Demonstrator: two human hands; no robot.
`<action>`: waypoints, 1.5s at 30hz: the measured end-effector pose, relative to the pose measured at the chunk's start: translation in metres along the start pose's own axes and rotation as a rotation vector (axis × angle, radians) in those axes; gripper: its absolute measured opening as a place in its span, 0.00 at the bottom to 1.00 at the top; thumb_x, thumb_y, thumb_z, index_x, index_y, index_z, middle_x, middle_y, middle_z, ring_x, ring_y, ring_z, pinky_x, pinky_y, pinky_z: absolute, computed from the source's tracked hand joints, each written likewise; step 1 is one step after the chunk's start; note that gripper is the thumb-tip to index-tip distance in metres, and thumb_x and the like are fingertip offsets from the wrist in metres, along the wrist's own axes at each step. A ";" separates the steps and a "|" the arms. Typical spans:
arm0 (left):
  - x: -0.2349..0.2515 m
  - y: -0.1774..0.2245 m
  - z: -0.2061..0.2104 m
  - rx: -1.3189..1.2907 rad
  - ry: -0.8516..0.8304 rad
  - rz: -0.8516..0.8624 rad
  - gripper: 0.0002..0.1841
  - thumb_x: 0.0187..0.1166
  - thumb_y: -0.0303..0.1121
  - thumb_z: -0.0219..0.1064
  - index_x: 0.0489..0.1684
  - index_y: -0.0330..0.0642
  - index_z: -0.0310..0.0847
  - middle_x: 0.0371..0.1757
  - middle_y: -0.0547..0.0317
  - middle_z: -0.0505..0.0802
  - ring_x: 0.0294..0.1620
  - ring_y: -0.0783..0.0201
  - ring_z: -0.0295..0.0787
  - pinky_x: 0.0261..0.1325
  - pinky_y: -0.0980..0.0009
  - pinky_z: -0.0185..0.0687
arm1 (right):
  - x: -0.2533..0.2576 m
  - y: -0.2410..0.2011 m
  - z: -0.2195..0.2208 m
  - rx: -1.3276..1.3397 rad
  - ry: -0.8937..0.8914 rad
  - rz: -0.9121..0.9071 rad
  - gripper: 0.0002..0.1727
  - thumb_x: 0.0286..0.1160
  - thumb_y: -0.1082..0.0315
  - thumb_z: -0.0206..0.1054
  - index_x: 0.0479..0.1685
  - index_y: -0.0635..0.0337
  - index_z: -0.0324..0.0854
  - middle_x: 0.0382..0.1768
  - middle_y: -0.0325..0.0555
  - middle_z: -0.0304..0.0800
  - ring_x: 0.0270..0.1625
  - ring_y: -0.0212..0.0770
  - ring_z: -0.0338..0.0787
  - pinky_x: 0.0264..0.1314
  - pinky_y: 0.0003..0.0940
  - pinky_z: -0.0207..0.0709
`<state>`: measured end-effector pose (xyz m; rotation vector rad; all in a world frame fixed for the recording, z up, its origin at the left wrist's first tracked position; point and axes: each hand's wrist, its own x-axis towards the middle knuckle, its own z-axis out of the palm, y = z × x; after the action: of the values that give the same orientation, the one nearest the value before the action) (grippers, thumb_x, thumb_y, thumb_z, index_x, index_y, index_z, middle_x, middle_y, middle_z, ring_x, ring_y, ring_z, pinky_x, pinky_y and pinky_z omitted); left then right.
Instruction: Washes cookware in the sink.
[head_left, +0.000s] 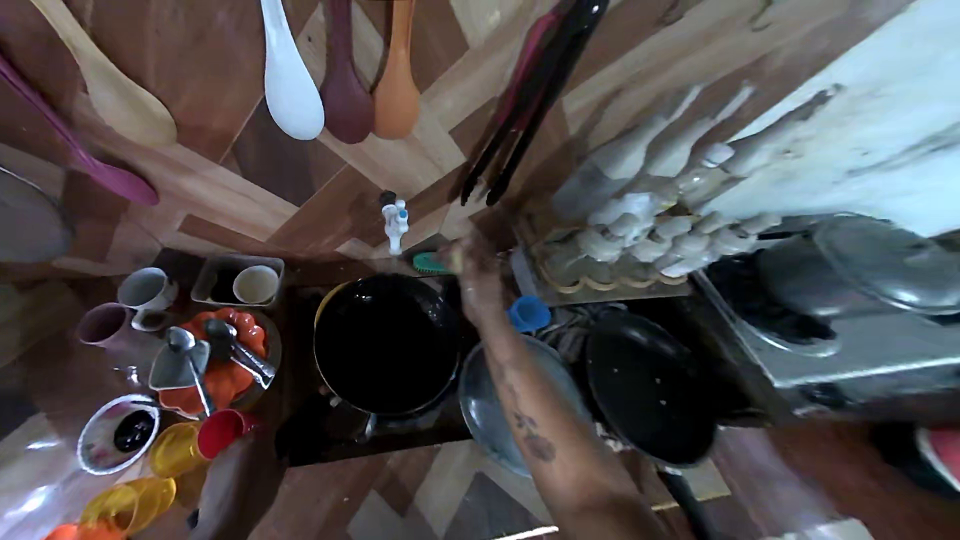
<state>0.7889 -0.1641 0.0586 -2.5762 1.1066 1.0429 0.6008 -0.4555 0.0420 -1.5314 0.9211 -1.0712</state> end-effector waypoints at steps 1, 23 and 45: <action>0.008 0.001 0.003 0.020 0.039 0.009 0.25 0.79 0.38 0.71 0.76 0.47 0.79 0.60 0.37 0.92 0.63 0.33 0.89 0.62 0.33 0.80 | -0.012 0.000 0.017 -0.096 -0.070 -0.019 0.21 0.94 0.62 0.47 0.65 0.69 0.80 0.58 0.52 0.91 0.60 0.40 0.90 0.68 0.42 0.83; 0.012 0.016 -0.009 -0.022 0.218 0.029 0.21 0.78 0.38 0.73 0.71 0.53 0.84 0.57 0.42 0.94 0.59 0.35 0.91 0.58 0.34 0.82 | -0.002 0.051 0.016 -0.914 -0.722 0.026 0.19 0.77 0.66 0.73 0.65 0.63 0.85 0.71 0.62 0.81 0.77 0.61 0.77 0.81 0.56 0.71; 0.016 0.013 -0.011 0.004 0.215 -0.005 0.22 0.79 0.38 0.71 0.73 0.53 0.83 0.57 0.41 0.94 0.58 0.35 0.91 0.57 0.35 0.82 | -0.020 0.040 0.082 -1.019 -0.579 -0.046 0.20 0.83 0.65 0.65 0.71 0.59 0.83 0.76 0.62 0.77 0.79 0.61 0.77 0.79 0.56 0.73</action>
<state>0.7935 -0.1870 0.0579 -2.7370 1.1450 0.7747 0.6712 -0.4195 -0.0084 -2.5044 1.0549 -0.0663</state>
